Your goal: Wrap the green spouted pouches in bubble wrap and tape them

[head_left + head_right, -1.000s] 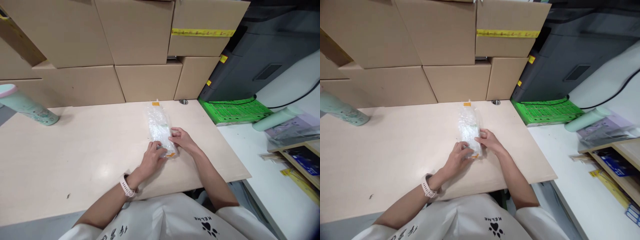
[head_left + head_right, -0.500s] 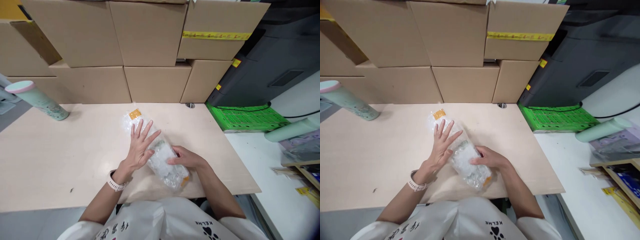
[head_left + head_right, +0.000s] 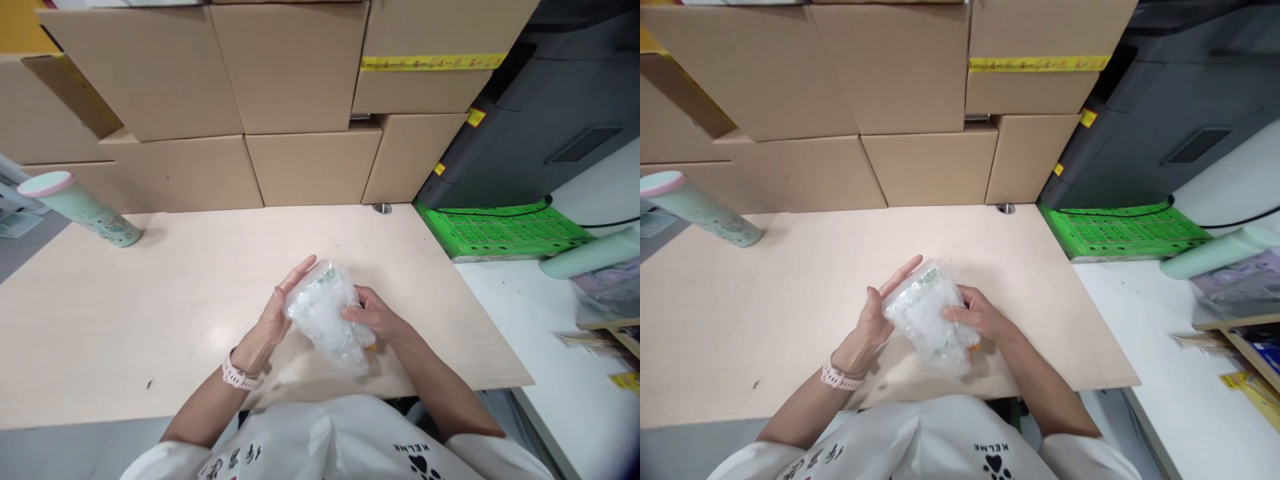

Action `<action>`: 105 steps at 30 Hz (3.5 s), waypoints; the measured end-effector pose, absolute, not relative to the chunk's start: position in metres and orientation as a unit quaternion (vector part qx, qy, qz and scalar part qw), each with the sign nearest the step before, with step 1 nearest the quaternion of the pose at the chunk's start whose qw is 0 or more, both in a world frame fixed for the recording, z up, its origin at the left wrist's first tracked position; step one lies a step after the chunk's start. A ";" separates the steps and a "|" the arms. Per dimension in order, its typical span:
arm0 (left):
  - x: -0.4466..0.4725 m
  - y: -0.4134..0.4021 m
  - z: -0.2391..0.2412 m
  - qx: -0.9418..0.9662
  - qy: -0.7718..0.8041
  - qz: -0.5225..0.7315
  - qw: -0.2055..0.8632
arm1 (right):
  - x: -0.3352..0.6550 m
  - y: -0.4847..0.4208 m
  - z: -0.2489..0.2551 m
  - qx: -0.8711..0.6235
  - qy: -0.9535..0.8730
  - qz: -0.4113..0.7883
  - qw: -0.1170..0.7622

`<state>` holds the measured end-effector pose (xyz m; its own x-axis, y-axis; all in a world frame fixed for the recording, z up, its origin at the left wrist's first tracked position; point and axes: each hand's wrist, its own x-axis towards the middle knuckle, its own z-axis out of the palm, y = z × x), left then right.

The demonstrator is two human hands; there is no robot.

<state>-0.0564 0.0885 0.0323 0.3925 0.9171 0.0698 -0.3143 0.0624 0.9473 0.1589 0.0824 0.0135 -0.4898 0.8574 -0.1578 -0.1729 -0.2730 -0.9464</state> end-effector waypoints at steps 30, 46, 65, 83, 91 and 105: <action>-0.049 0.100 -0.018 0.764 0.503 0.357 0.189 | 0.138 0.098 -0.020 -0.579 -0.670 0.261 0.384; -0.038 0.095 -0.030 0.832 0.506 0.225 0.010 | 0.138 0.095 -0.037 -0.554 -0.796 0.144 0.195; -0.046 0.084 -0.001 0.702 0.562 0.377 0.223 | 0.151 0.100 -0.018 -0.622 -0.595 0.330 0.387; -0.050 0.109 -0.013 0.358 0.490 0.535 0.588 | 0.156 0.110 0.032 -0.485 -0.427 0.406 0.646; -0.046 0.079 0.000 0.818 0.415 0.377 0.131 | 0.175 0.105 0.036 -0.433 -0.300 0.513 0.678; -0.045 0.082 -0.005 0.817 0.425 0.382 0.080 | 0.198 0.103 0.042 -0.416 -0.312 0.415 0.747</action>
<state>-0.0448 0.0818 -0.0048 0.3469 0.7553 0.5561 0.6327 -0.6261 0.4557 0.1979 0.1034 0.0422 0.4606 0.8793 0.1215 -0.3598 0.3101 -0.8800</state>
